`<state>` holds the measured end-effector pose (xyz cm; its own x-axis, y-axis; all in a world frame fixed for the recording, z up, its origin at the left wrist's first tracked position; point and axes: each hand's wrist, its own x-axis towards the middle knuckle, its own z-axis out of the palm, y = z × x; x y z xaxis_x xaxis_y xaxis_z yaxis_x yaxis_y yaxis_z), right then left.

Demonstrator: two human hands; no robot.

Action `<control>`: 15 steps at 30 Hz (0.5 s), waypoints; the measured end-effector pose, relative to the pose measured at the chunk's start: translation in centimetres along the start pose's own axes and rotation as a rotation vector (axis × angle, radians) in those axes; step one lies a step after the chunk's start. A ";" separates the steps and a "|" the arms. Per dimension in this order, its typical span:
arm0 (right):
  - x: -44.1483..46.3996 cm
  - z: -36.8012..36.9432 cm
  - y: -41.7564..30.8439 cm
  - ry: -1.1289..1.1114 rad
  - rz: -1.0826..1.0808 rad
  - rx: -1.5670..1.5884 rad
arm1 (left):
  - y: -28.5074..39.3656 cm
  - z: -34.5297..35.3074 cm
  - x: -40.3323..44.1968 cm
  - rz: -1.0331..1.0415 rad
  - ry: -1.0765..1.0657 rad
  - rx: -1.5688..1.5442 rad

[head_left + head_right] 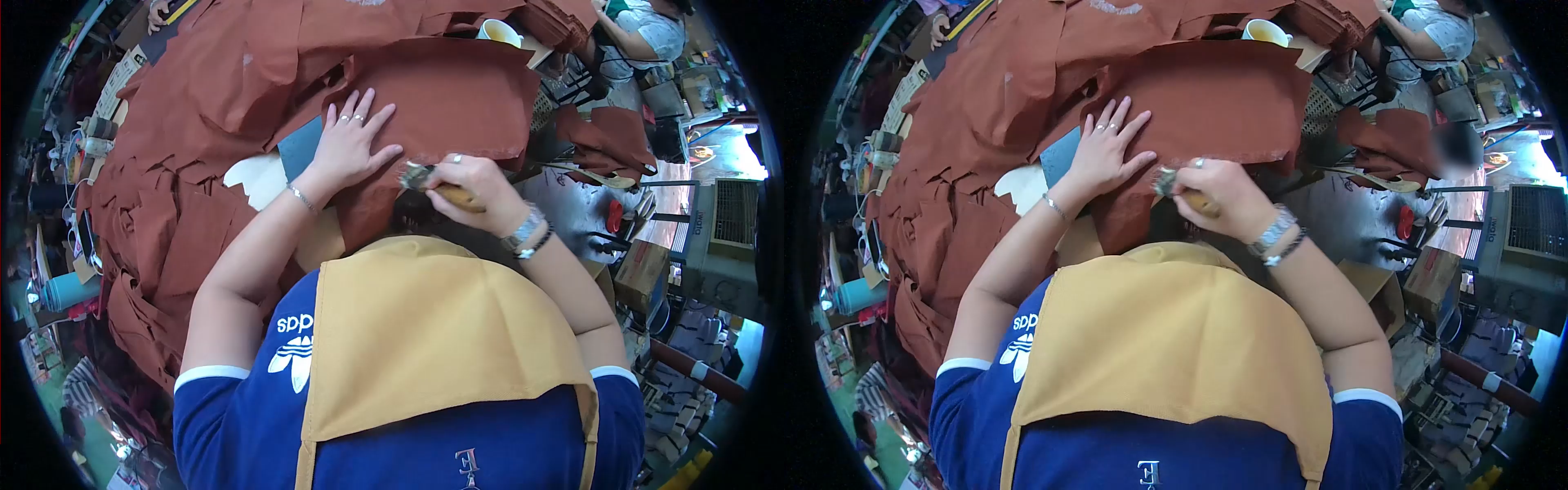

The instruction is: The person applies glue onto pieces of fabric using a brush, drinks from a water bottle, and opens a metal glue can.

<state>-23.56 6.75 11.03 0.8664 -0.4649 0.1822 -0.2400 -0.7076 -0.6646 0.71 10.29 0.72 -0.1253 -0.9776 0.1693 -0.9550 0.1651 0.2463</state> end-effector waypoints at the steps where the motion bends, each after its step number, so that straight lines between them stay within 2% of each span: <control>1: -0.4 -0.9 0.2 -0.042 0.024 -0.017 | -0.4 0.3 0.5 0.017 0.010 -0.009; 2: -0.6 -1.9 0.0 -0.068 0.033 -0.072 | -0.8 0.4 1.0 0.030 0.026 -0.016; 6: 0.4 -2.0 -1.4 0.077 -0.036 -0.035 | -1.3 0.7 2.1 0.076 0.035 -0.004; 10: 1.8 1.5 0.0 -0.001 -0.110 0.026 | -1.4 0.6 2.6 0.076 0.046 0.002; 13: 0.3 -0.1 0.2 -0.057 -0.106 -0.042 | -1.3 0.5 2.4 0.054 0.049 -0.022; 14: -0.4 -1.1 0.2 -0.141 -0.054 -0.158 | -1.3 0.5 2.3 0.042 0.057 -0.029; 15: -0.8 -1.5 0.2 -0.120 -0.050 -0.138 | -1.1 0.2 2.2 0.030 0.066 -0.035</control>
<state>-24.94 6.16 11.89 0.9226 -0.3668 0.1194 -0.2463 -0.7983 -0.5496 1.43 7.93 0.65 -0.1347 -0.9616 0.2392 -0.9411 0.1997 0.2729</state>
